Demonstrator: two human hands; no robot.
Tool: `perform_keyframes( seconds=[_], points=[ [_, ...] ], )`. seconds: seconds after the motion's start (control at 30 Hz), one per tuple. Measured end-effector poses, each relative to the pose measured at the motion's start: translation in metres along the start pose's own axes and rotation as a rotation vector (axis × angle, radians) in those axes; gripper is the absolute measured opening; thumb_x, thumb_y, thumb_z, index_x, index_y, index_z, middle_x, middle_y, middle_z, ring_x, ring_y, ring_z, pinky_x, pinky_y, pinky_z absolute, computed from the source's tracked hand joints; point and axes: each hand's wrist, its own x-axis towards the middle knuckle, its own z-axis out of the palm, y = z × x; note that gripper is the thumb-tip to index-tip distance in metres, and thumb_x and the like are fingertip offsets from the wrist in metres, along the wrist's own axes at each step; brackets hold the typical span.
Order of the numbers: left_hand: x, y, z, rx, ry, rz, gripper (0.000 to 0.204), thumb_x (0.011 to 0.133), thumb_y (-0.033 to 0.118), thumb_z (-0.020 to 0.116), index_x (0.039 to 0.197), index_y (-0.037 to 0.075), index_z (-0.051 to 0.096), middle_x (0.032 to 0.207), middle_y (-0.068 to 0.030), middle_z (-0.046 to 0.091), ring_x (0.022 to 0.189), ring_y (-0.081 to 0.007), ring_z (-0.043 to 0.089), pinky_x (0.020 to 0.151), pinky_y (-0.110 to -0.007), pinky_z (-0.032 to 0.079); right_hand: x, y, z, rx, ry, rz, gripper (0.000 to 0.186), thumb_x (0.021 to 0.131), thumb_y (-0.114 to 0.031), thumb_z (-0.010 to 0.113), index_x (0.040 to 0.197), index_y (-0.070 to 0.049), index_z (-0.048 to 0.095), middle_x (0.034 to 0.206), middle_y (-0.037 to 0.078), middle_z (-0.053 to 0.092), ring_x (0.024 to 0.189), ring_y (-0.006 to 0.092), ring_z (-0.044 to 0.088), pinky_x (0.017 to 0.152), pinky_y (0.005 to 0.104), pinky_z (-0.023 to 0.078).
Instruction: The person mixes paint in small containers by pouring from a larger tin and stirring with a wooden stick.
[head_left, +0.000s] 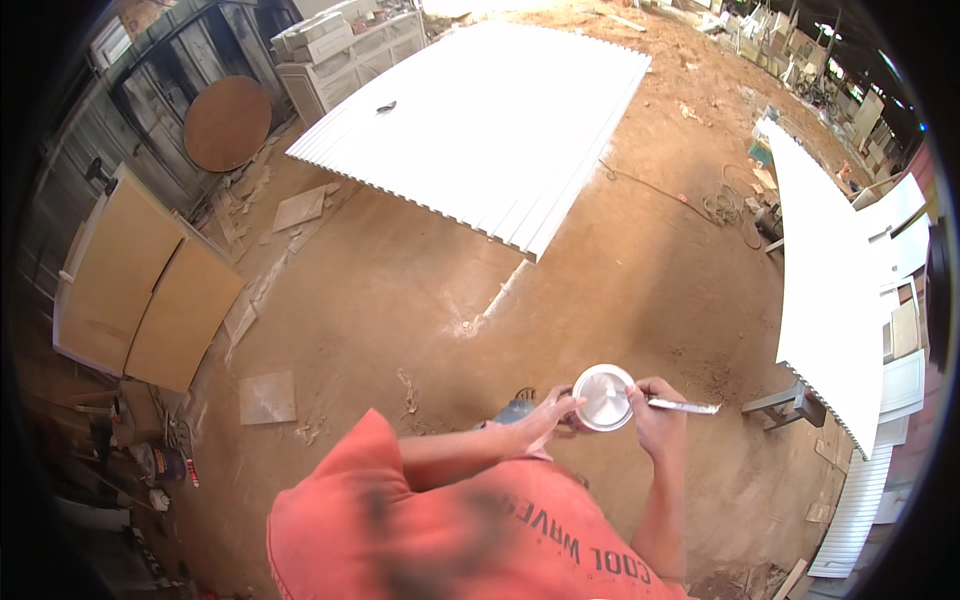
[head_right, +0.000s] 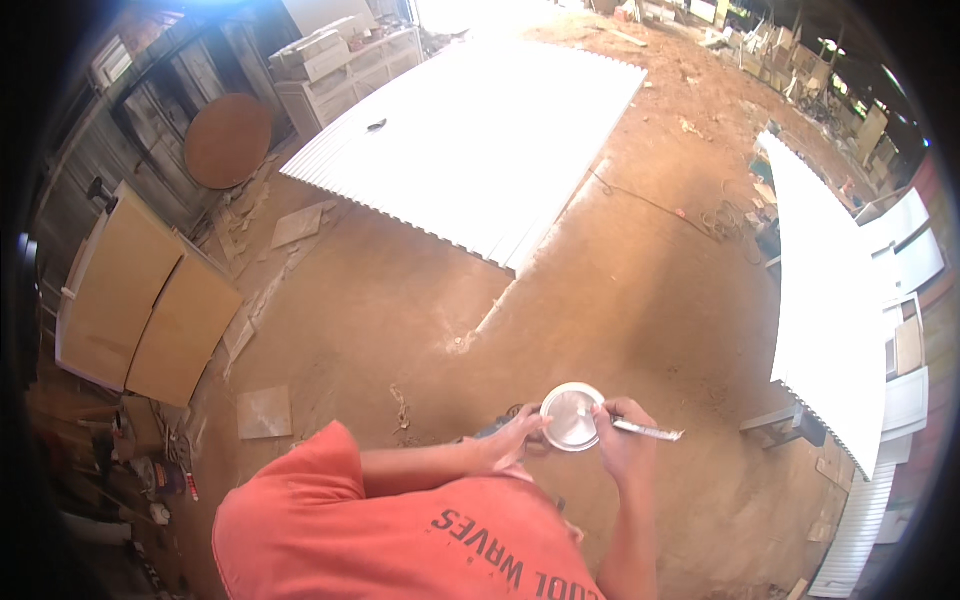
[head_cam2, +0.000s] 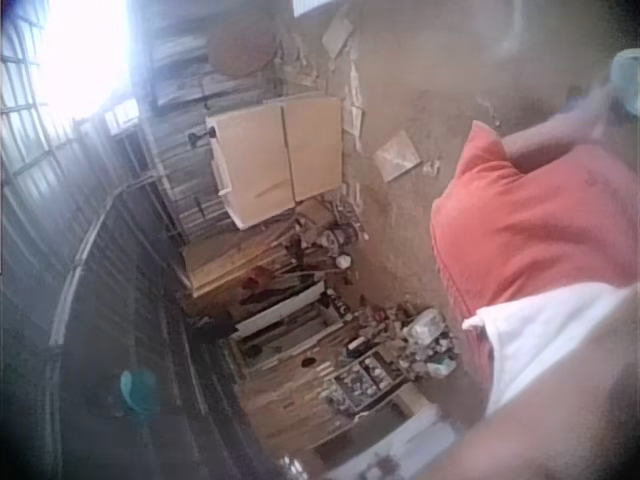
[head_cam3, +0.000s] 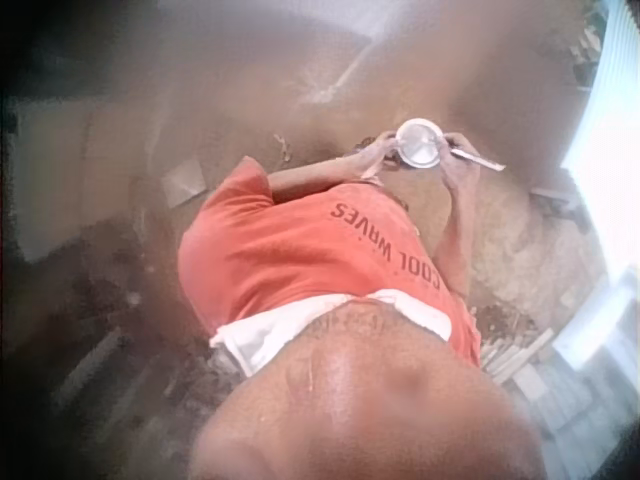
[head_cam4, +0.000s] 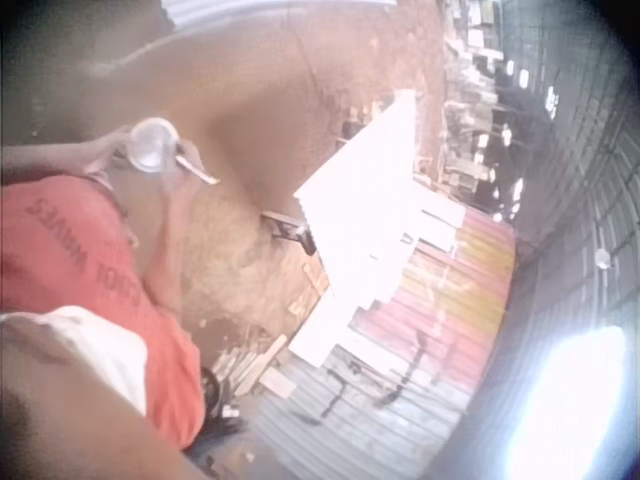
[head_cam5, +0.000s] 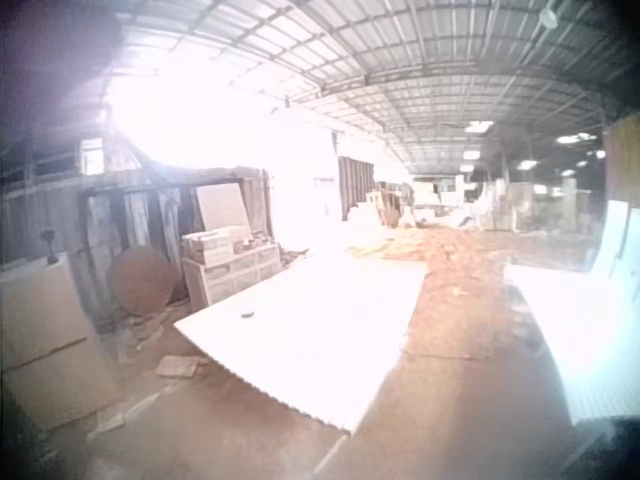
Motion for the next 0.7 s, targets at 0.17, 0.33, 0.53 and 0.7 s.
perform_keyframes(
  seconds=[0.17,0.33,0.53,0.7],
  points=[
    [0.09,0.085,0.031,0.06,-0.04,-0.024,0.083,0.092,0.048,0.066,0.153,0.014,0.021,0.14,-0.0131,0.039,0.13,-0.0296,0.045,0.114,-0.054,0.033,0.109,0.007,-0.03,0.032,-0.098,0.084,0.018,0.092,-0.012,0.071,0.083,0.003,0.067,0.069,0.005,0.064,0.065,0.0099,0.058,0.06,0.0283,0.046],
    [0.166,0.146,0.054,0.05,-0.069,-0.029,0.085,0.092,0.049,0.065,0.154,0.012,0.02,0.145,-0.0134,0.036,0.13,-0.0291,0.045,0.111,-0.053,0.035,0.207,0.0,-0.066,-0.174,0.082,0.137,0.025,0.094,-0.015,0.068,0.078,0.004,0.065,0.064,0.004,0.062,0.063,0.0094,0.058,0.059,0.0289,0.046],
    [0.283,0.206,0.089,0.004,-0.062,-0.012,0.084,0.092,0.049,0.066,0.151,0.011,0.021,0.142,-0.016,0.039,0.128,-0.0297,0.047,0.105,-0.05,0.041,0.331,0.049,-0.082,0.027,-0.017,0.107,0.02,0.093,-0.015,0.07,0.082,0.002,0.067,0.068,0.003,0.062,0.064,0.0094,0.055,0.06,0.0285,0.045],
    [0.368,0.26,0.132,-0.052,-0.051,0.042,0.078,0.094,0.046,0.065,0.15,0.012,0.022,0.137,-0.0149,0.042,0.121,-0.0283,0.052,0.106,-0.052,0.041,0.447,0.071,-0.151,-0.083,-0.158,0.179,0.02,0.09,-0.018,0.071,0.083,0.001,0.069,0.069,0.01,0.064,0.064,0.0125,0.058,0.06,0.0327,0.045]
  ],
)
